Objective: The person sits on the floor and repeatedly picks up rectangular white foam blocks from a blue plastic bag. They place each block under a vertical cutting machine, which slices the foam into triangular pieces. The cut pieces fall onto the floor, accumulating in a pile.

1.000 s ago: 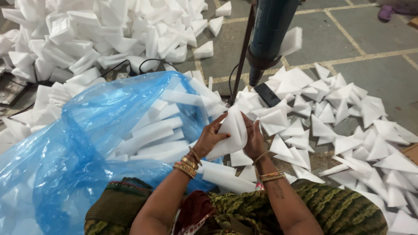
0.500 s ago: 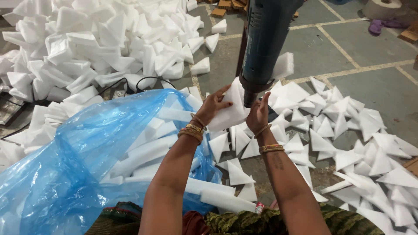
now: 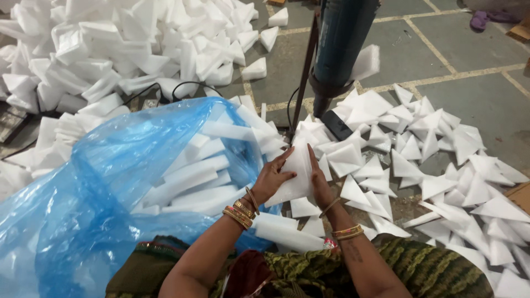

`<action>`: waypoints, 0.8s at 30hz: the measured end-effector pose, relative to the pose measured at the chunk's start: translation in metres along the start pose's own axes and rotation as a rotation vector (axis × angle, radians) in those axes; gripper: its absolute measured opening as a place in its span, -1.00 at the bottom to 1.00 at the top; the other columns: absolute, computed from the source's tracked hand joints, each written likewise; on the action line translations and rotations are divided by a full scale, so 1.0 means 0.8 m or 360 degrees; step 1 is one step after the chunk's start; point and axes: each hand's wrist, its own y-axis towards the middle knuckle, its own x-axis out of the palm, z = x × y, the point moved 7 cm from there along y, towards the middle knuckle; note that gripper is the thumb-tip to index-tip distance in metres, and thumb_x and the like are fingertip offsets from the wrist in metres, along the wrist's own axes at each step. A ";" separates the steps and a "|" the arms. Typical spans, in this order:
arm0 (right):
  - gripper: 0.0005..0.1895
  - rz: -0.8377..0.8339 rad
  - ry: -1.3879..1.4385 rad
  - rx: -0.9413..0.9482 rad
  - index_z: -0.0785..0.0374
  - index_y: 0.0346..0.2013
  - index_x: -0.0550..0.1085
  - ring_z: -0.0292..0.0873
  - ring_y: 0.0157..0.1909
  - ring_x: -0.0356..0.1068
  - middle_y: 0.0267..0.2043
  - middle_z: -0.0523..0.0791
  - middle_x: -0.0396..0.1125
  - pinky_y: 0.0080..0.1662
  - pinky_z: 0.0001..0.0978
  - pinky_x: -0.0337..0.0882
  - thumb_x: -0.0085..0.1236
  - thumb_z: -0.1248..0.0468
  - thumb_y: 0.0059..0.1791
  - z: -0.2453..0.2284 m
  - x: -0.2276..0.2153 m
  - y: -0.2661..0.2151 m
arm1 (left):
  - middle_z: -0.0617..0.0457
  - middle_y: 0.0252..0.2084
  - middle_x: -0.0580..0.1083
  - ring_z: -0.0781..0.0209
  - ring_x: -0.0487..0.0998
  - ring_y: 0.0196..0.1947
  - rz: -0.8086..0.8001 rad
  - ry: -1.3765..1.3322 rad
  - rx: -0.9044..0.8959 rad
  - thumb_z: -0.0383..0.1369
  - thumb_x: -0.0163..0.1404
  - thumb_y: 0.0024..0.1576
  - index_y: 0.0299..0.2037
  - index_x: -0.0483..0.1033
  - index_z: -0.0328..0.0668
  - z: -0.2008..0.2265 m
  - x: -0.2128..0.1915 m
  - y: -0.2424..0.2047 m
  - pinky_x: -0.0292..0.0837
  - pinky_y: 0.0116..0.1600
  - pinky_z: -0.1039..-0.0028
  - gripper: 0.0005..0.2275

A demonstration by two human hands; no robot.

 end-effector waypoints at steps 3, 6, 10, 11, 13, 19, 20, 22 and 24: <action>0.21 -0.0056 -0.0181 0.0048 0.20 0.58 -0.18 0.09 0.58 -0.13 0.60 0.10 -0.15 0.45 -0.17 -0.08 -0.38 -0.58 -0.07 0.003 0.013 -0.020 | -0.10 0.28 0.47 0.30 0.48 0.09 0.0025 -0.0038 -0.0161 -0.59 0.11 0.11 0.47 0.20 -0.06 -0.002 0.002 -0.029 0.47 0.16 0.48 -0.33; 0.21 -0.0100 -0.0317 0.0037 0.20 0.58 -0.20 0.10 0.60 -0.16 0.61 0.11 -0.18 0.46 -0.15 -0.09 -0.44 -0.60 -0.07 0.000 0.025 -0.034 | -0.07 0.30 0.44 0.30 0.49 0.11 0.0033 -0.0070 -0.0174 -0.59 0.09 0.11 0.47 0.18 -0.05 0.003 0.003 -0.051 0.47 0.18 0.47 -0.33; 0.21 -0.0158 -0.0220 -0.0018 0.23 0.57 -0.19 0.13 0.61 -0.21 0.62 0.13 -0.24 0.47 -0.11 -0.12 -0.35 -0.58 -0.06 -0.002 0.048 -0.047 | -0.05 0.35 0.39 0.29 0.47 0.16 0.0054 -0.0032 -0.0184 -0.59 0.08 0.11 0.47 0.16 -0.02 0.010 0.001 -0.081 0.45 0.20 0.47 -0.32; 0.20 -0.0162 -0.0258 -0.0038 0.23 0.56 -0.19 0.13 0.62 -0.21 0.63 0.14 -0.24 0.48 -0.10 -0.12 -0.35 -0.58 -0.05 -0.003 0.049 -0.048 | -0.05 0.36 0.39 0.29 0.46 0.17 0.0052 -0.0029 -0.0182 -0.59 0.08 0.11 0.48 0.15 -0.01 0.012 0.001 -0.085 0.44 0.21 0.47 -0.32; 0.18 -0.0164 -0.0338 -0.0077 0.24 0.56 -0.18 0.14 0.63 -0.21 0.63 0.14 -0.24 0.50 -0.10 -0.13 -0.37 -0.57 -0.03 -0.004 0.050 -0.050 | -0.05 0.39 0.35 0.27 0.45 0.20 0.0055 -0.0062 -0.0174 -0.59 0.07 0.13 0.48 0.14 0.00 0.015 0.002 -0.092 0.44 0.23 0.46 -0.33; 0.20 -0.0176 -0.0353 -0.0098 0.23 0.57 -0.19 0.14 0.62 -0.16 0.62 0.13 -0.20 0.48 -0.08 -0.07 -0.32 -0.57 -0.04 -0.003 0.049 -0.053 | -0.08 0.38 0.36 0.22 0.46 0.21 0.0047 0.0030 -0.0181 -0.59 0.06 0.13 0.48 0.15 0.04 0.020 0.004 -0.095 0.42 0.26 0.42 -0.33; 0.20 -0.0177 -0.0337 -0.0080 0.22 0.57 -0.20 0.15 0.62 -0.17 0.62 0.13 -0.20 0.48 -0.07 -0.08 -0.31 -0.56 -0.04 -0.001 0.050 -0.053 | -0.07 0.39 0.35 0.22 0.46 0.22 0.0046 0.0056 -0.0185 -0.59 0.07 0.13 0.47 0.15 0.05 0.019 0.004 -0.096 0.42 0.26 0.42 -0.33; 0.21 -0.0187 -0.0309 -0.0043 0.21 0.58 -0.21 0.16 0.61 -0.19 0.62 0.14 -0.22 0.47 -0.06 -0.09 -0.28 -0.56 -0.05 0.002 0.051 -0.055 | -0.09 0.37 0.37 0.21 0.47 0.22 0.0040 0.0053 -0.0192 -0.58 0.07 0.13 0.47 0.15 0.06 0.016 0.004 -0.095 0.43 0.26 0.42 -0.33; 0.19 -0.0172 -0.0312 -0.0074 0.20 0.58 -0.20 0.16 0.62 -0.19 0.63 0.14 -0.22 0.48 -0.06 -0.09 -0.28 -0.56 -0.04 0.003 0.051 -0.054 | -0.10 0.37 0.38 0.21 0.47 0.22 0.0039 0.0045 -0.0188 -0.57 0.07 0.13 0.47 0.15 0.06 0.013 0.004 -0.094 0.43 0.26 0.41 -0.33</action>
